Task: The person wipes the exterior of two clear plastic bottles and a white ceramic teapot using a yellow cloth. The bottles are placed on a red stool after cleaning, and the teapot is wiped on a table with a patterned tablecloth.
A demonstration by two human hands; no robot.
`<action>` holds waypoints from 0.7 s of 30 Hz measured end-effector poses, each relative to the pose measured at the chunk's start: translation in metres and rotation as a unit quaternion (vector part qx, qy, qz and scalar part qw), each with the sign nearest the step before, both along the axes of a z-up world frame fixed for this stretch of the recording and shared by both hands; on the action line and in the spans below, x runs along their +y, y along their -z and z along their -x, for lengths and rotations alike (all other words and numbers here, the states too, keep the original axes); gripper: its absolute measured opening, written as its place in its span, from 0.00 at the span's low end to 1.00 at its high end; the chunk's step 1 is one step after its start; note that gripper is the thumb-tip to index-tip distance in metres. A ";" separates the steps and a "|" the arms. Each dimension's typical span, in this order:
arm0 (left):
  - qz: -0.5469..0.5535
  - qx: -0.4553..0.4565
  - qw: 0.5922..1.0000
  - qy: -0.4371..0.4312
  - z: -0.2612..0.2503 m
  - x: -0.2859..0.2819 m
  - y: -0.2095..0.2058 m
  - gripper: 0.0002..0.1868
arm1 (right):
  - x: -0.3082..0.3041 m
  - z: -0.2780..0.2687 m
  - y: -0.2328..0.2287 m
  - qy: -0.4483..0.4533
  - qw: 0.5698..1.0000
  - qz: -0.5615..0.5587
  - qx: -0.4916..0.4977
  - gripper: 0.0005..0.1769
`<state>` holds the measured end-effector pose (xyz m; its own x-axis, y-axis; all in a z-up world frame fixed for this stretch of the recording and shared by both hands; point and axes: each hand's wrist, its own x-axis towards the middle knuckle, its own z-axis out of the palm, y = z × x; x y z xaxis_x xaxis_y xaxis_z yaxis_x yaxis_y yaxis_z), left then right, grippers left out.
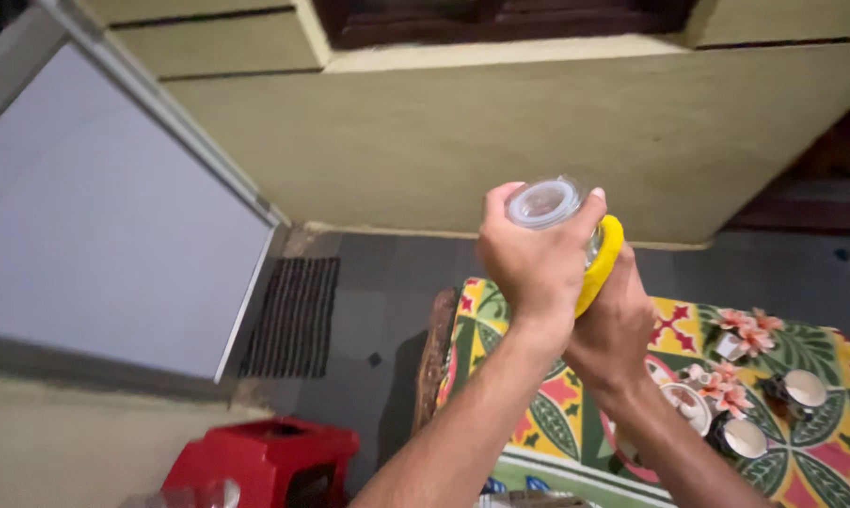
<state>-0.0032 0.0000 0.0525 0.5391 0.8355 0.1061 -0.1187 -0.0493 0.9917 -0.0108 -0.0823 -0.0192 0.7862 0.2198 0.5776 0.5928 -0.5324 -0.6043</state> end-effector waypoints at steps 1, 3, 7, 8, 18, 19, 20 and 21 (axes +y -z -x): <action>0.016 -0.001 1.000 -0.014 0.003 0.001 0.003 0.30 | 0.001 0.001 0.000 -0.025 1.000 0.004 -0.004 0.47; 0.046 -0.003 0.998 -0.047 0.006 0.008 0.006 0.30 | 0.005 -0.005 -0.001 -0.077 0.997 0.011 -0.011 0.45; 0.034 0.028 0.995 -0.086 0.024 0.017 0.013 0.30 | 0.007 -0.014 0.003 -0.197 0.971 0.007 0.137 0.40; 0.022 0.031 0.995 -0.090 0.028 0.019 0.015 0.31 | 0.007 -0.018 0.006 -0.235 0.958 0.000 0.164 0.41; 0.156 -0.020 0.980 0.120 0.056 0.042 0.040 0.27 | -0.024 -0.074 0.106 -0.422 0.600 -0.115 0.670 0.44; 0.171 -0.023 0.974 0.145 0.056 0.044 0.042 0.27 | -0.028 -0.081 0.118 -0.438 0.546 -0.135 0.701 0.43; 0.186 -0.027 0.967 0.171 0.055 0.047 0.043 0.27 | -0.030 -0.089 0.128 -0.452 0.491 -0.155 0.729 0.43; 0.200 -0.031 0.959 0.196 0.053 0.049 0.045 0.27 | -0.032 -0.096 0.138 -0.463 0.434 -0.174 0.753 0.43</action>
<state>-0.0558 0.0489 0.0078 0.8233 0.5502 -0.1391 -0.1099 0.3951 0.9120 0.0847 -0.1148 -0.1571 -0.0028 0.9496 -0.3136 -0.7516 -0.2088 -0.6257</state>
